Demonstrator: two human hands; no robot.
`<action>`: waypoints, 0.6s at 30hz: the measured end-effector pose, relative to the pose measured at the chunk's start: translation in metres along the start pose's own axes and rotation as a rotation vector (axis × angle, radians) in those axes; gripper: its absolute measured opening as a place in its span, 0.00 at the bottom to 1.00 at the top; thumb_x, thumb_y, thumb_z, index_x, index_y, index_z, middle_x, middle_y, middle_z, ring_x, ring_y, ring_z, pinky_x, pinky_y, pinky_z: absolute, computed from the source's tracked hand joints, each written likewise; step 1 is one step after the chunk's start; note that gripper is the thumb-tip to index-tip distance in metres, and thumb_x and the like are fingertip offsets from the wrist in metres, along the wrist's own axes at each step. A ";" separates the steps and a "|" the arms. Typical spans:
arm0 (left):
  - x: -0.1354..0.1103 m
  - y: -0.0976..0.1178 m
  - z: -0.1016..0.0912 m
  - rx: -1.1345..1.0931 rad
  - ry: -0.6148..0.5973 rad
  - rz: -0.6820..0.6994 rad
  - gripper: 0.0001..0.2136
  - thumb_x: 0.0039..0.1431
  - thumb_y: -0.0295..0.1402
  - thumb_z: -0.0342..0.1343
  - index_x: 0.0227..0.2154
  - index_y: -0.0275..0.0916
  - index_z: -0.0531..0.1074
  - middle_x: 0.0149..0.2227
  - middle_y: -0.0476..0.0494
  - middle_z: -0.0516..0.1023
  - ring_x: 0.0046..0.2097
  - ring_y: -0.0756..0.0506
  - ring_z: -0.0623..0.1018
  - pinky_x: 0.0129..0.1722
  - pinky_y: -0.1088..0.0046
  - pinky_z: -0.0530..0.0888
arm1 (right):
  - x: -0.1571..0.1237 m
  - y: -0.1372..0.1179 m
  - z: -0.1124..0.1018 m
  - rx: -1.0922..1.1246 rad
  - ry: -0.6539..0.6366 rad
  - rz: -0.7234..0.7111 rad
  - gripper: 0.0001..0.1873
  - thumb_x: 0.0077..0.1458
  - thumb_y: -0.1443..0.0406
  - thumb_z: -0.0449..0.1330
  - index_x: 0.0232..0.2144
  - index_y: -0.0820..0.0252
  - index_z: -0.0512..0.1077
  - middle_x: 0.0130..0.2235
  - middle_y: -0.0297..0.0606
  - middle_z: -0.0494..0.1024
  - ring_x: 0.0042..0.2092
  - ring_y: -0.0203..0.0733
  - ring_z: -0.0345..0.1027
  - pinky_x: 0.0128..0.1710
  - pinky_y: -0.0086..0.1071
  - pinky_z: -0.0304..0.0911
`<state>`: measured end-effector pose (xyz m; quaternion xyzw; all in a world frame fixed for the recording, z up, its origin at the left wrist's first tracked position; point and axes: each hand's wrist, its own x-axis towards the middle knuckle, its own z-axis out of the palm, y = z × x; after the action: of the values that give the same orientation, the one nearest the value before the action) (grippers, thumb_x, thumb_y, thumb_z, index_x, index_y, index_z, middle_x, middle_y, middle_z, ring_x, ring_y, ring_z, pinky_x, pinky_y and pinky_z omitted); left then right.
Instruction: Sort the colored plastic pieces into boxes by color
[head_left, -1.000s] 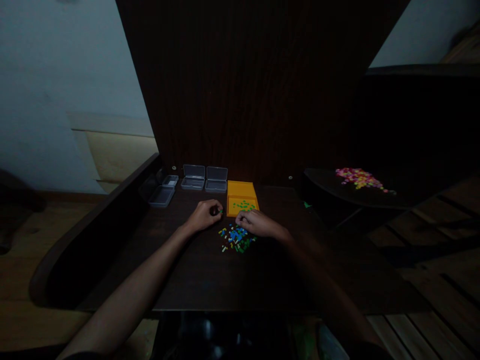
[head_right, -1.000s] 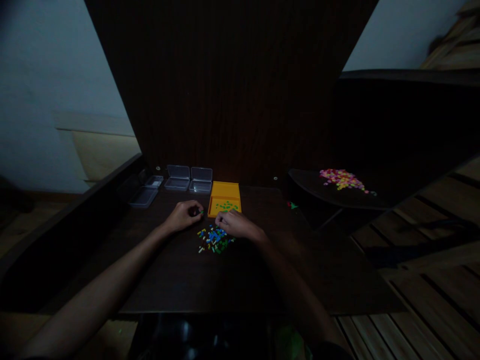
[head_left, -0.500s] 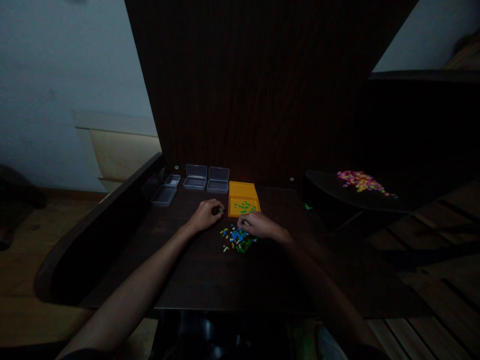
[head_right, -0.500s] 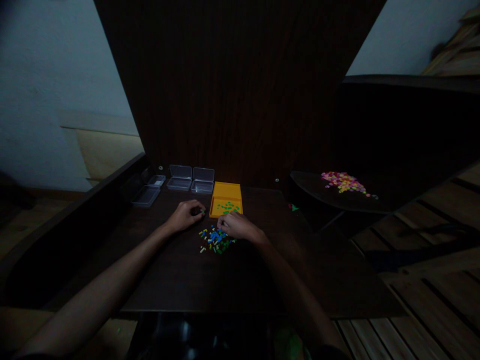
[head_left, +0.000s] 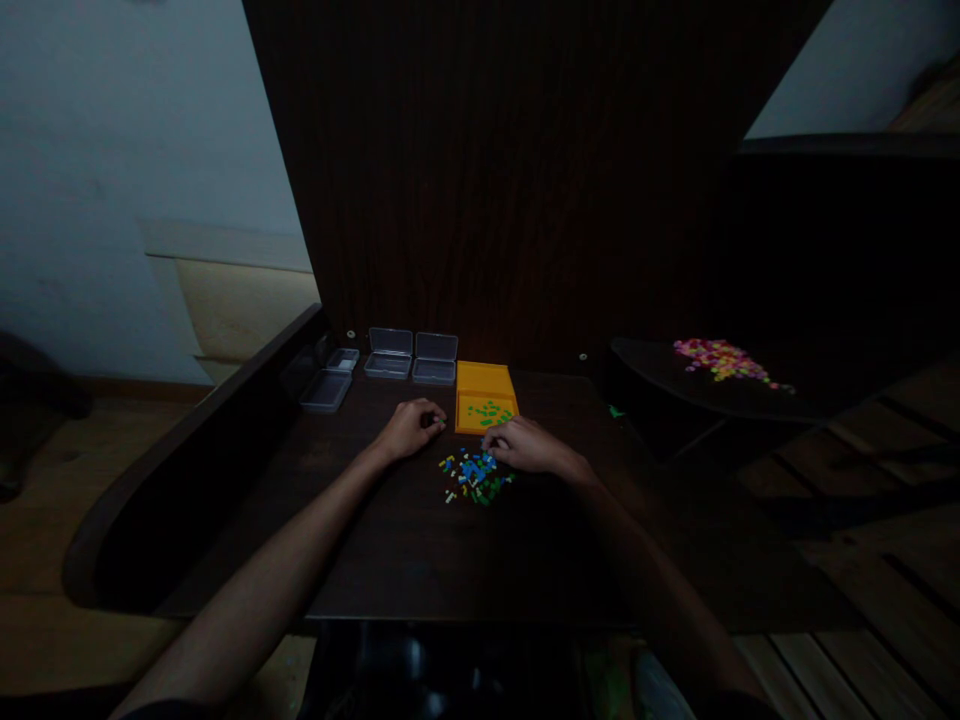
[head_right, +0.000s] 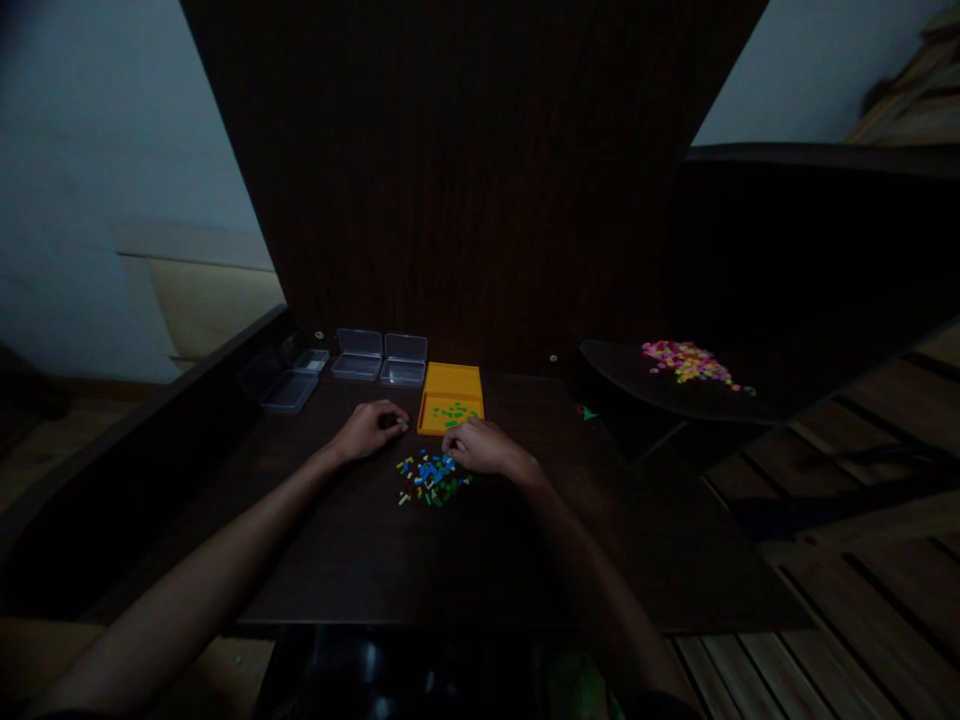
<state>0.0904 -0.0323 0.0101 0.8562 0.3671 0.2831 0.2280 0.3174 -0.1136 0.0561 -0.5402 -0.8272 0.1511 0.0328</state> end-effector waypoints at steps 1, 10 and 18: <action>0.000 0.000 0.000 0.000 -0.002 -0.003 0.06 0.52 0.29 0.57 0.33 0.37 0.77 0.33 0.46 0.77 0.32 0.49 0.74 0.35 0.74 0.70 | 0.000 0.000 0.000 -0.008 -0.005 0.005 0.12 0.54 0.70 0.57 0.39 0.59 0.78 0.31 0.36 0.78 0.31 0.37 0.67 0.30 0.28 0.53; 0.000 -0.002 0.000 -0.002 -0.017 -0.009 0.07 0.53 0.32 0.58 0.34 0.37 0.77 0.35 0.45 0.78 0.35 0.48 0.75 0.37 0.74 0.70 | -0.001 -0.001 0.001 -0.038 -0.005 0.014 0.11 0.55 0.69 0.56 0.38 0.57 0.77 0.34 0.37 0.79 0.35 0.39 0.69 0.30 0.29 0.53; -0.001 -0.002 0.001 -0.009 -0.018 0.013 0.08 0.53 0.29 0.56 0.35 0.37 0.77 0.35 0.44 0.78 0.33 0.49 0.75 0.36 0.75 0.71 | 0.001 -0.002 0.002 -0.100 -0.020 -0.011 0.12 0.57 0.68 0.54 0.40 0.55 0.77 0.40 0.38 0.80 0.40 0.42 0.71 0.33 0.29 0.56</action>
<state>0.0896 -0.0317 0.0083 0.8600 0.3583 0.2786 0.2332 0.3145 -0.1140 0.0542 -0.5351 -0.8370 0.1147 -0.0019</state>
